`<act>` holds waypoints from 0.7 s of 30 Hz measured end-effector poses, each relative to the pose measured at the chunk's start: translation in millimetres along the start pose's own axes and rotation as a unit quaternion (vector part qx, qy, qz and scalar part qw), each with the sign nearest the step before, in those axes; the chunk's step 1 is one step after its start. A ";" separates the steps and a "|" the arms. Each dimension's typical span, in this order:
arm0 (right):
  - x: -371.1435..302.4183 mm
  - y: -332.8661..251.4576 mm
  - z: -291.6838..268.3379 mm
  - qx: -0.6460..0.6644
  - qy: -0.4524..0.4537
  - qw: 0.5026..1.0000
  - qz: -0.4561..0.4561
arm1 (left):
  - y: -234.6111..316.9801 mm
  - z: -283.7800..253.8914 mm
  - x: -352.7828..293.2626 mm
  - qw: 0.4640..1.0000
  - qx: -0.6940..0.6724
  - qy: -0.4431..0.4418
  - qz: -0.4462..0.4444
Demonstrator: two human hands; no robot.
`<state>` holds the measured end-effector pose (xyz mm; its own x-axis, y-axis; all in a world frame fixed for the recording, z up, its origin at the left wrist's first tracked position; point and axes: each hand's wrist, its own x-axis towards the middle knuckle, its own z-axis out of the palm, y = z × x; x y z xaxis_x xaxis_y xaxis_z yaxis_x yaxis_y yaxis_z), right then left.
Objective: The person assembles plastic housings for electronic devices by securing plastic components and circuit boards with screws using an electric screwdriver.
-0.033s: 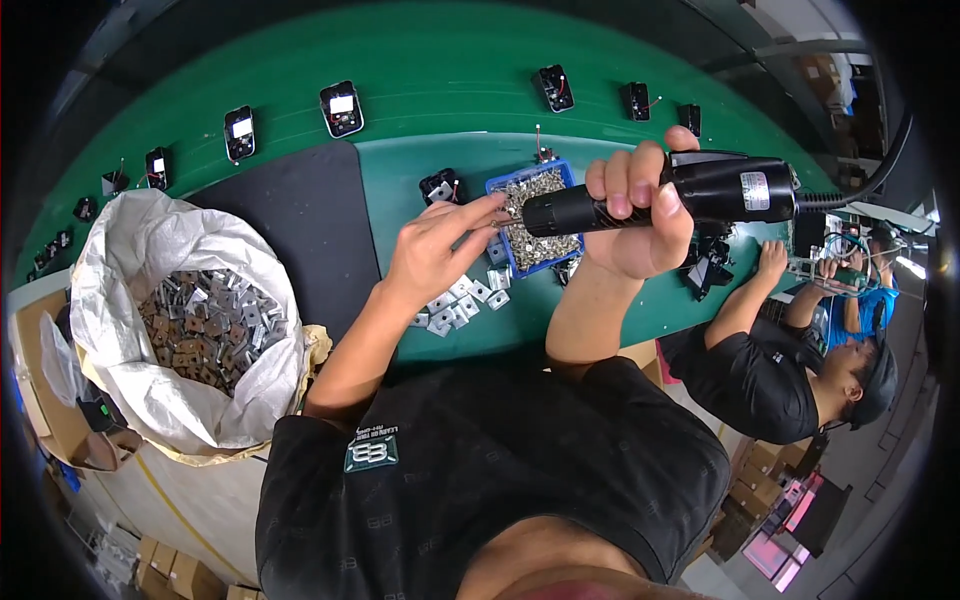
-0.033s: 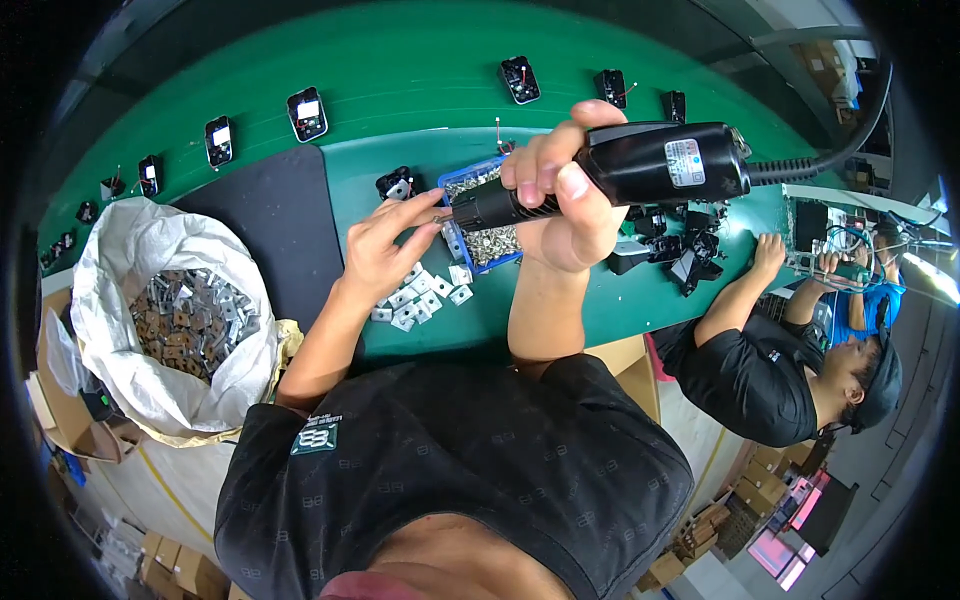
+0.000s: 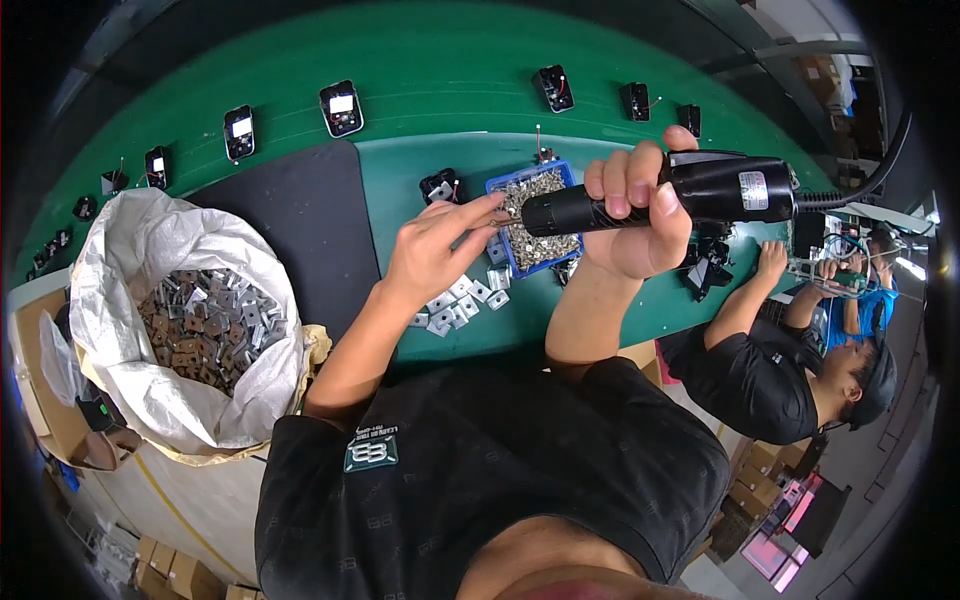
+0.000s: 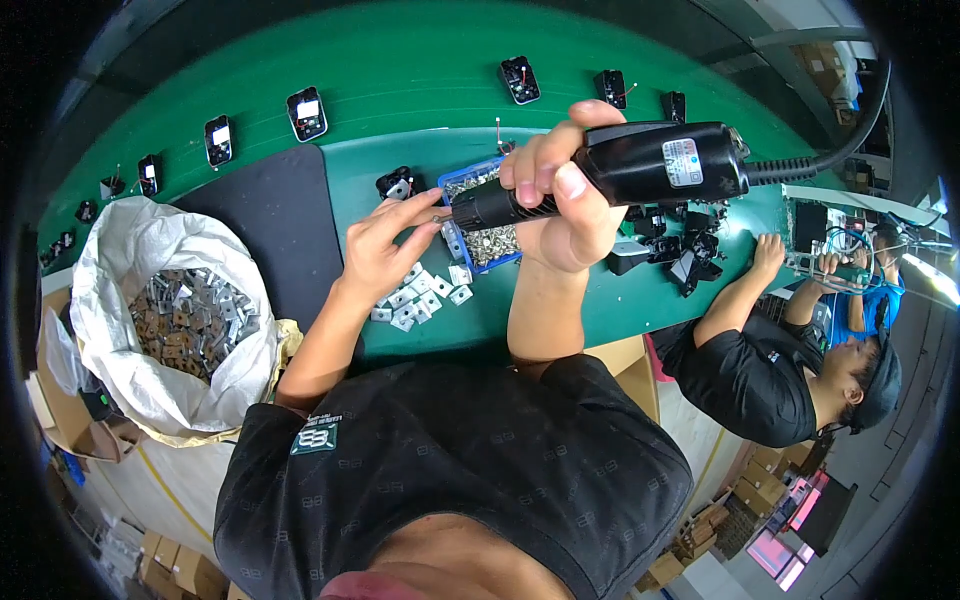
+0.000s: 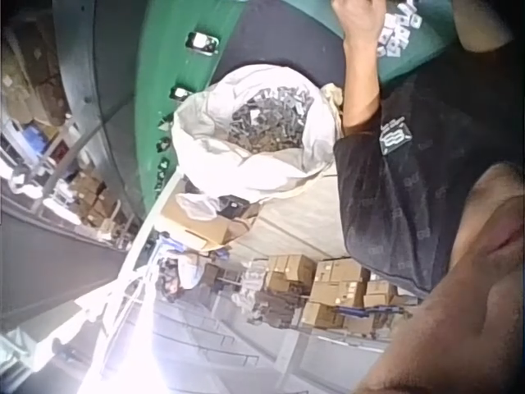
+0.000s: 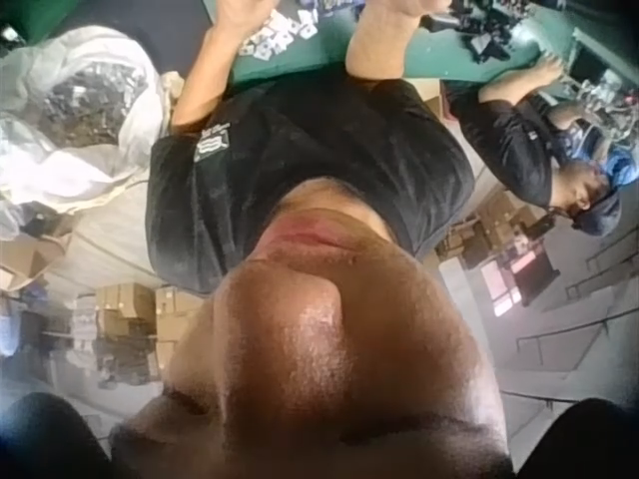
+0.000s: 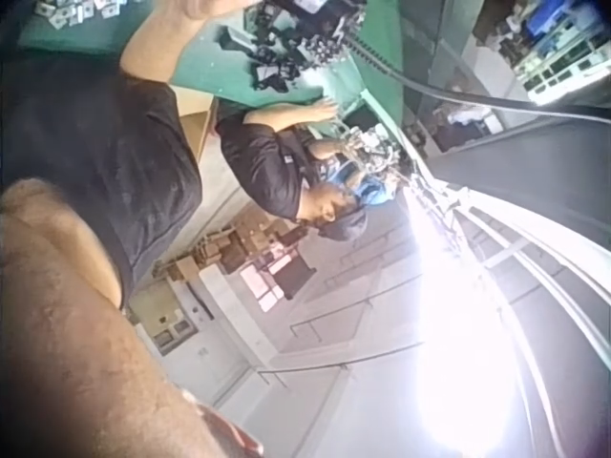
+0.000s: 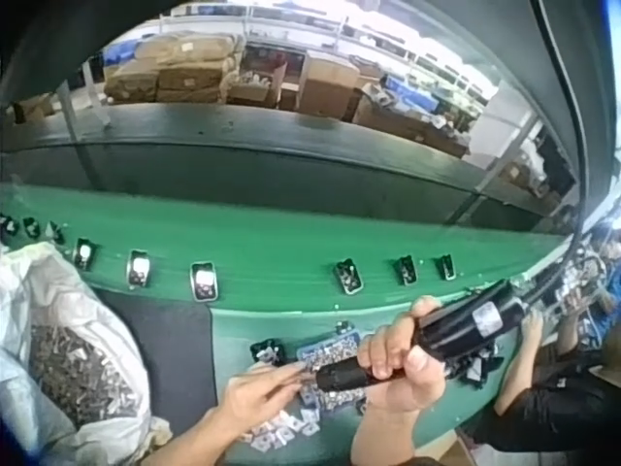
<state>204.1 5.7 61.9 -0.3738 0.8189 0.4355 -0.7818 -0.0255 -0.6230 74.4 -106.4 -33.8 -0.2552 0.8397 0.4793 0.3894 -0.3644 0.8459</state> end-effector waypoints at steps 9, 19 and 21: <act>0.9 3.1 -1.4 -0.018 0.012 1.000 0.003 | -5.0 1.2 -1.1 1.000 -0.003 0.007 0.007; 1.4 9.4 -4.9 -0.040 -0.040 0.998 0.031 | -8.8 -0.5 -1.9 0.999 0.038 0.005 0.039; 0.7 11.1 -5.4 -0.035 -0.052 0.998 0.028 | -9.0 -0.6 -1.6 0.998 0.043 0.009 0.045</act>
<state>197.8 9.1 51.7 -0.4693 0.7530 0.4612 -0.7222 -0.0268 -0.6912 70.7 -104.7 -42.1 -0.2319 0.7970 0.5577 0.4855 -0.4020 0.7763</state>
